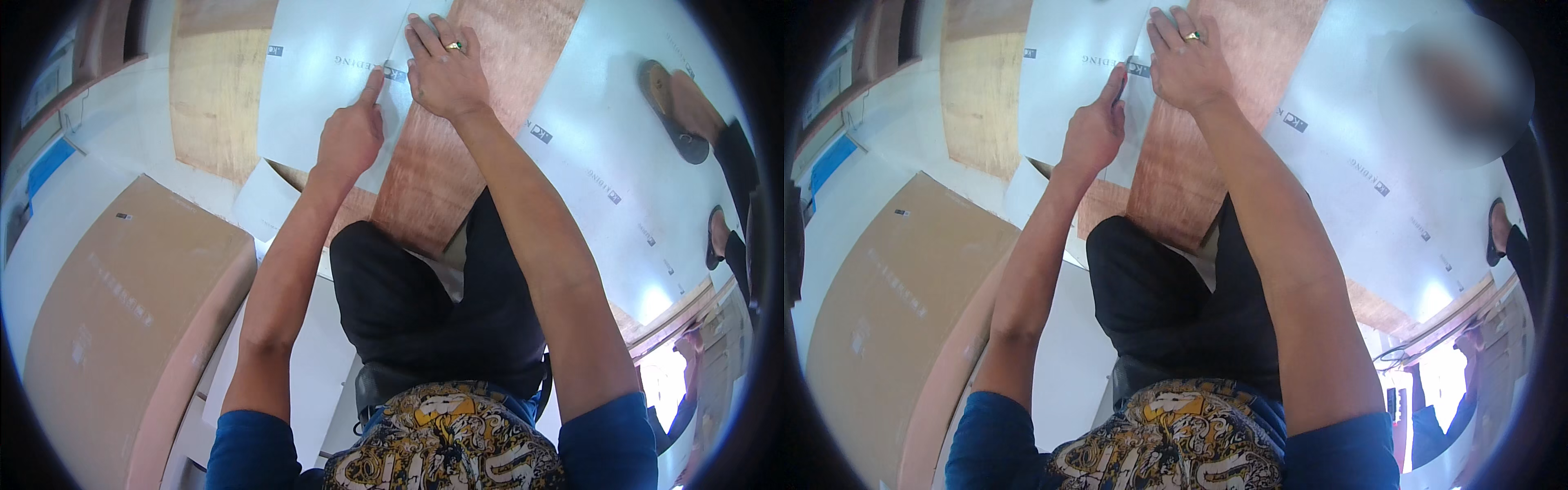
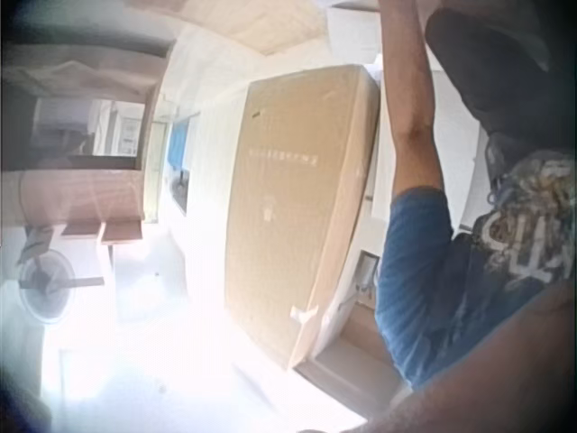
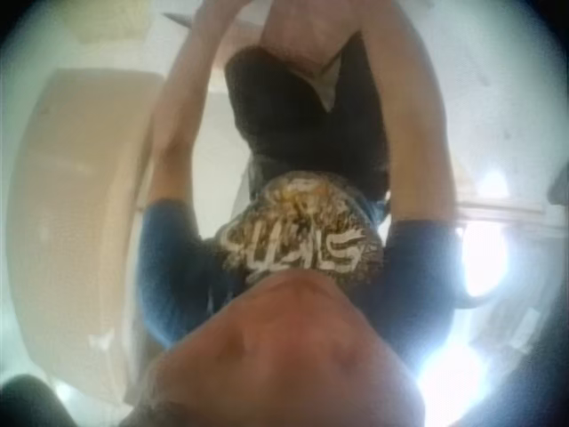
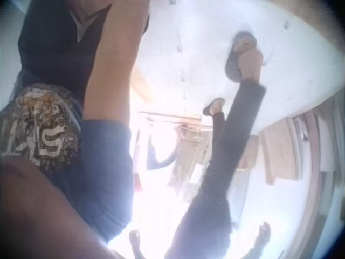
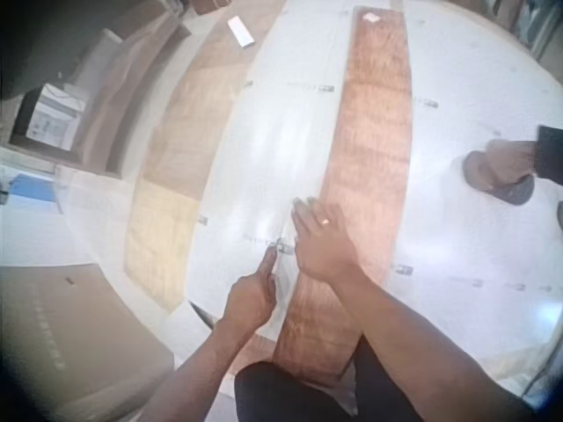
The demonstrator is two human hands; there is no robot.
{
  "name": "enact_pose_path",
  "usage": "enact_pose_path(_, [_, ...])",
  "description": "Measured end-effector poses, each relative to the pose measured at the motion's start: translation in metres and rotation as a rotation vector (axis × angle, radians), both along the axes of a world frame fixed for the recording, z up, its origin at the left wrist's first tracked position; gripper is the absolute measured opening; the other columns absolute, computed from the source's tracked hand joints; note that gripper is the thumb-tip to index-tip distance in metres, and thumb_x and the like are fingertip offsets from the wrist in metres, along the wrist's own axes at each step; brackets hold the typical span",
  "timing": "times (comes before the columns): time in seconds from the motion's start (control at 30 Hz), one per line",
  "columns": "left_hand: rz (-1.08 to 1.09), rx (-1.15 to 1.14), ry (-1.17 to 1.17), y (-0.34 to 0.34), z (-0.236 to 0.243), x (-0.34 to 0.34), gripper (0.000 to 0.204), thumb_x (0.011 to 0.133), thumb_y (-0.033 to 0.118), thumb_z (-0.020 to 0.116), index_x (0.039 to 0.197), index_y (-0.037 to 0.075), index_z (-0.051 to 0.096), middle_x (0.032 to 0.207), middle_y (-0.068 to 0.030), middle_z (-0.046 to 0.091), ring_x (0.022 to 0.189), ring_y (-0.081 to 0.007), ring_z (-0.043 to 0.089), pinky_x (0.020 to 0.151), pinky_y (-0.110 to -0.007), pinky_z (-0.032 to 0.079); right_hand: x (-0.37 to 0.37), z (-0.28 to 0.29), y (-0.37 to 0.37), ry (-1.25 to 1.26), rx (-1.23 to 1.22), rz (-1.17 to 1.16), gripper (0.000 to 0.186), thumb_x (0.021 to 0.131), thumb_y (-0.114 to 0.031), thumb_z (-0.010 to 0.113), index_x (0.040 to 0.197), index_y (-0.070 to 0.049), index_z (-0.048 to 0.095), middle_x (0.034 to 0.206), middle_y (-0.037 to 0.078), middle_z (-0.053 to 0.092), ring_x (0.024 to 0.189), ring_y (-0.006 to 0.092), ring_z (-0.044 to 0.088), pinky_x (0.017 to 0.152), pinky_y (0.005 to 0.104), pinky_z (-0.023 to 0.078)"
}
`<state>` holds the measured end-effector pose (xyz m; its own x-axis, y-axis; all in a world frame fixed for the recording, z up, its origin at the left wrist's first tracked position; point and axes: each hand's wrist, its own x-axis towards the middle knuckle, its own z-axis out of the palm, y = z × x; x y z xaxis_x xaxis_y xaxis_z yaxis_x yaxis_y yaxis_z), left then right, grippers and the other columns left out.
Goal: The person kneels on the floor and uses a utility knife to cut a large sheet of plywood along a straight line. They repeatedly score the material and remove cut sections, working methodically across the sheet.
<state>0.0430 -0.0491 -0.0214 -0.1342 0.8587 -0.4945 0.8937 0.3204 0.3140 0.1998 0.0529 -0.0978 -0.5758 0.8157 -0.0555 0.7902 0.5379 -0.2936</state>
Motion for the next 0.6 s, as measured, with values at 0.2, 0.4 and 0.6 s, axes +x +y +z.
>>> enact_pose_path(0.2, [0.027,-0.040,0.005,-0.011,0.008,-0.001,0.065,0.103,0.012,0.057,0.165,0.016,0.039,0.082,-0.0267,0.073,0.076,-0.0476,0.071,0.073,-0.058,0.057,0.000,0.003,-0.004,-0.021,-0.033,0.006,0.055,0.104,-0.030,0.050,0.156,-0.010,0.053,0.169,-0.001,0.039,0.157,0.0219,0.032,0.129,0.0559,0.020])
enact_pose_path(0.4, [0.010,0.061,-0.043,-0.010,-0.003,-0.007,0.061,0.101,0.012,0.058,0.160,0.013,0.046,0.091,-0.0310,0.072,0.082,-0.0510,0.071,0.079,-0.060,0.056,0.001,-0.004,-0.003,-0.001,0.010,-0.021,0.055,0.103,-0.029,0.054,0.155,-0.011,0.054,0.168,-0.001,0.041,0.155,0.0226,0.034,0.128,0.0564,0.022])
enact_pose_path(0.6, [-0.177,-0.134,0.074,0.039,0.050,-0.024,0.053,0.101,0.018,0.059,0.153,0.011,0.053,0.102,-0.0315,0.074,0.097,-0.0497,0.072,0.088,-0.060,0.056,-0.006,0.007,-0.004,-0.003,0.028,0.010,0.056,0.102,-0.029,0.055,0.155,-0.011,0.053,0.168,-0.001,0.041,0.155,0.0222,0.034,0.129,0.0567,0.022])
